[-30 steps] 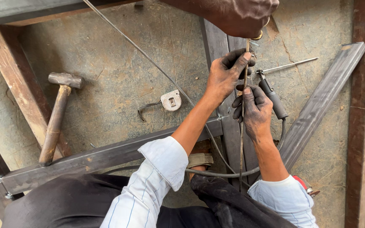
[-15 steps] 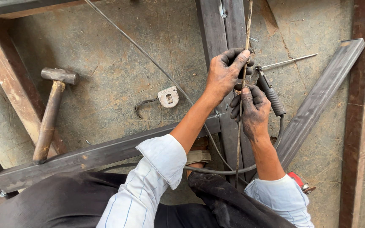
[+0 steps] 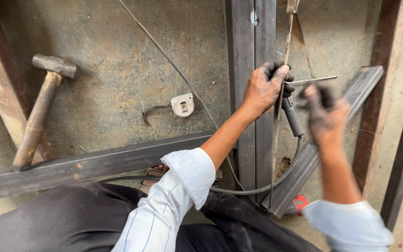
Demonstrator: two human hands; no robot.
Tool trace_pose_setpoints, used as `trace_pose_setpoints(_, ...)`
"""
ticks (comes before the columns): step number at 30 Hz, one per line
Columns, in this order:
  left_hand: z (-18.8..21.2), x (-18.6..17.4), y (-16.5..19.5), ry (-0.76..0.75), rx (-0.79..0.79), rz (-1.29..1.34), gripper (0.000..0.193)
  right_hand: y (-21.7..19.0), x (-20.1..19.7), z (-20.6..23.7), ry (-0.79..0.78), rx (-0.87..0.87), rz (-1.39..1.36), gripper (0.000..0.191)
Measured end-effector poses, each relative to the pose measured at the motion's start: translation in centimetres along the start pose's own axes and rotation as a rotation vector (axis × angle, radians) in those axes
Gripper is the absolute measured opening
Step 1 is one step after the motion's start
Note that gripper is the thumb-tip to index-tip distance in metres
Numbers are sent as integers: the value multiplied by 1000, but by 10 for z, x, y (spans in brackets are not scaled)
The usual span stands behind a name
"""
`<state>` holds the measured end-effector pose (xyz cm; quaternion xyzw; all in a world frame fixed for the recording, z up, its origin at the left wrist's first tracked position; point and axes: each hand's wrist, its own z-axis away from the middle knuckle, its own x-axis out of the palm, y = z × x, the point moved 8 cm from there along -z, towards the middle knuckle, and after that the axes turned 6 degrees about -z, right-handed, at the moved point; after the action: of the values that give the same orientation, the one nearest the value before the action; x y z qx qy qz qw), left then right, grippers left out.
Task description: The person welds a metal frame using a welding torch, then uses a hammer to tap the joints. They switch to an angle grinder to smooth the welded areas, producing sparks. The person continues to weld and grind different sections of the frame.
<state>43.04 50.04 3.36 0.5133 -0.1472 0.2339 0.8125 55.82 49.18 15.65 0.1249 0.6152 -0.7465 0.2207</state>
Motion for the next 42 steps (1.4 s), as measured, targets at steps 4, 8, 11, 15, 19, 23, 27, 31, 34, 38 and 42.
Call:
trace_pose_setpoints(4, 3, 12, -3, 3, -20, 162, 32, -62, -6, -46, -40, -554, 632, 25)
trace_pose_setpoints(8, 10, 19, -3, 50, -41, 72, 35, -48, 14, -108, -81, -291, 79, 32)
trace_pose_setpoints(11, 20, 19, 2, 75, 21, 49, 35, -44, 39, -131, -106, -332, -115, 28)
trace_pose_setpoints(15, 26, 6, 1, 137, 20, -123, 37, -31, 47, -134, -96, -333, -204, 18)
trace_pose_setpoints(19, 22, -3, 9, 199, 99, -197, 38, -35, 46, -148, -78, -387, -232, 16)
trace_pose_setpoints(23, 17, -2, 13, 205, 125, -122, 39, -40, 42, -154, -41, -354, -239, 15)
trace_pose_setpoints(27, 17, -3, 9, 231, 90, -124, 42, -44, 42, -152, -76, -320, -275, 19)
trace_pose_setpoints(31, 19, -5, 3, 241, 93, -102, 43, -42, 42, -151, -108, -345, -285, 13)
trace_pose_setpoints(34, 18, -6, 3, 254, 113, -97, 43, -36, 44, -155, -120, -332, -268, 15)
trace_pose_setpoints(38, 17, -5, 2, 257, 80, -108, 41, -29, 43, -158, -113, -278, -295, 16)
trace_pose_setpoints(42, 14, -7, 7, 261, 104, -89, 40, -36, 45, -159, -131, -317, -270, 11)
